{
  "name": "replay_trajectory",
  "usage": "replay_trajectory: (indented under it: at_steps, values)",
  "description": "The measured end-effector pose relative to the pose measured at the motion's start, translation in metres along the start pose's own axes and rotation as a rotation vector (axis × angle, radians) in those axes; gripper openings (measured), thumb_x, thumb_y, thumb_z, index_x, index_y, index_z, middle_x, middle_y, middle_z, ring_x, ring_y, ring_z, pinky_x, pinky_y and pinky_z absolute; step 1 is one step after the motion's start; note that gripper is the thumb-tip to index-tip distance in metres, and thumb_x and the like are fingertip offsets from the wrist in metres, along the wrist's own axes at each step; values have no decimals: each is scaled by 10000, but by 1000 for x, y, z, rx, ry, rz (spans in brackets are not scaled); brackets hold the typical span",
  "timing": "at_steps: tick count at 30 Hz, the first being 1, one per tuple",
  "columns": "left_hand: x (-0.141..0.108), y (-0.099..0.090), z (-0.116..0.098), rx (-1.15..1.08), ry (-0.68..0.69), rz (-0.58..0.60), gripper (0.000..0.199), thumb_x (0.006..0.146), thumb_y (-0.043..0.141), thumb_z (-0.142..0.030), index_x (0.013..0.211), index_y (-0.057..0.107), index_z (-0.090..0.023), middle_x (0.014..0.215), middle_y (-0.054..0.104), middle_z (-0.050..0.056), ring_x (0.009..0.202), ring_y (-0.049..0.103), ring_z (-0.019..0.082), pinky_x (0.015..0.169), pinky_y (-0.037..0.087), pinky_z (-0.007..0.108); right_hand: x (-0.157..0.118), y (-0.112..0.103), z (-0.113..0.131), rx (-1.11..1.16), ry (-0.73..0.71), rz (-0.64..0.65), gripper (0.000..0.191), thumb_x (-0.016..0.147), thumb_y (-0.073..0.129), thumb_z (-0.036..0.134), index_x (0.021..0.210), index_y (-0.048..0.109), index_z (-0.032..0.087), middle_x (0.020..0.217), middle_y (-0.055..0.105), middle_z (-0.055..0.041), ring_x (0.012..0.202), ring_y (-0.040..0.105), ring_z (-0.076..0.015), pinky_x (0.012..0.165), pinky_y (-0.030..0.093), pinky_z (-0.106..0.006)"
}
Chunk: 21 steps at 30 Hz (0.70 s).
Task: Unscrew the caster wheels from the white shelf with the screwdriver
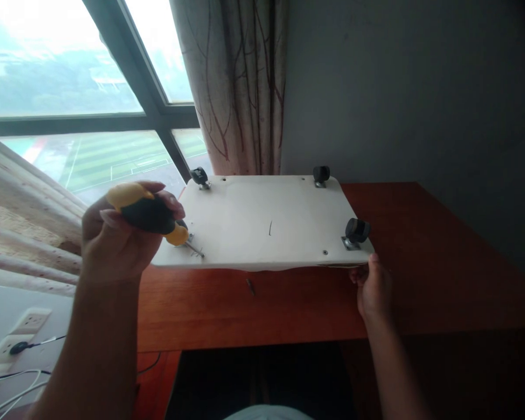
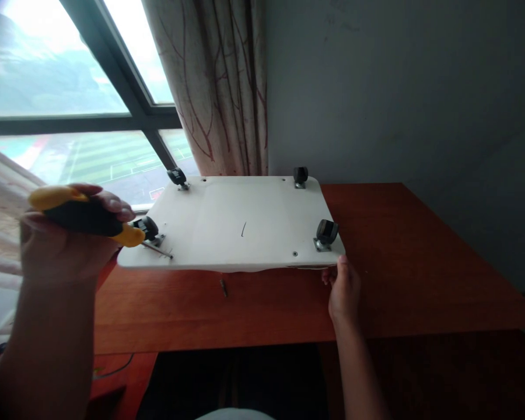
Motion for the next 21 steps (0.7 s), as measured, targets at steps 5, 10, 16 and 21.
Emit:
replay_trajectory:
  at_steps: [5, 10, 16, 21]
  values:
    - [2, 9, 1, -2, -17, -59, 381, 803, 699, -545, 1047, 753, -258, 908, 712, 78, 736, 666, 233, 700, 589, 433, 0, 0, 0, 14, 0, 3, 430, 805, 645, 586, 711, 554, 177, 567, 530, 38, 506, 486, -102, 483, 384, -235]
    - [2, 20, -8, 159, 108, -198, 302, 805, 724, -453, 1065, 749, -302, 933, 736, 36, 791, 692, 239, 800, 600, 459, -1, 0, 0, 14, -4, 4, 435, 794, 654, 588, 694, 538, 182, 552, 514, 47, 486, 486, -103, 473, 384, -240]
    - [-2, 20, -12, 306, 181, -278, 208, 824, 721, -344, 1031, 746, -349, 958, 761, -7, 865, 728, 254, 820, 619, 478, -1, 0, 1, 12, -4, -6, 433, 802, 648, 584, 692, 548, 177, 553, 529, 40, 491, 490, -103, 478, 385, -239]
    - [-1, 12, -12, 265, 114, -153, 263, 843, 704, -426, 1088, 742, -338, 995, 762, 11, 834, 726, 259, 831, 637, 472, -2, 0, 2, 7, -3, 2, 431, 803, 642, 586, 695, 542, 181, 560, 527, 43, 490, 489, -103, 478, 387, -240]
Point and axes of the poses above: each hand's wrist, its own x-axis towards the middle knuckle, its own y-axis out of the palm, z = x × y, the point moved 3 cm from there along x, towards the middle knuckle
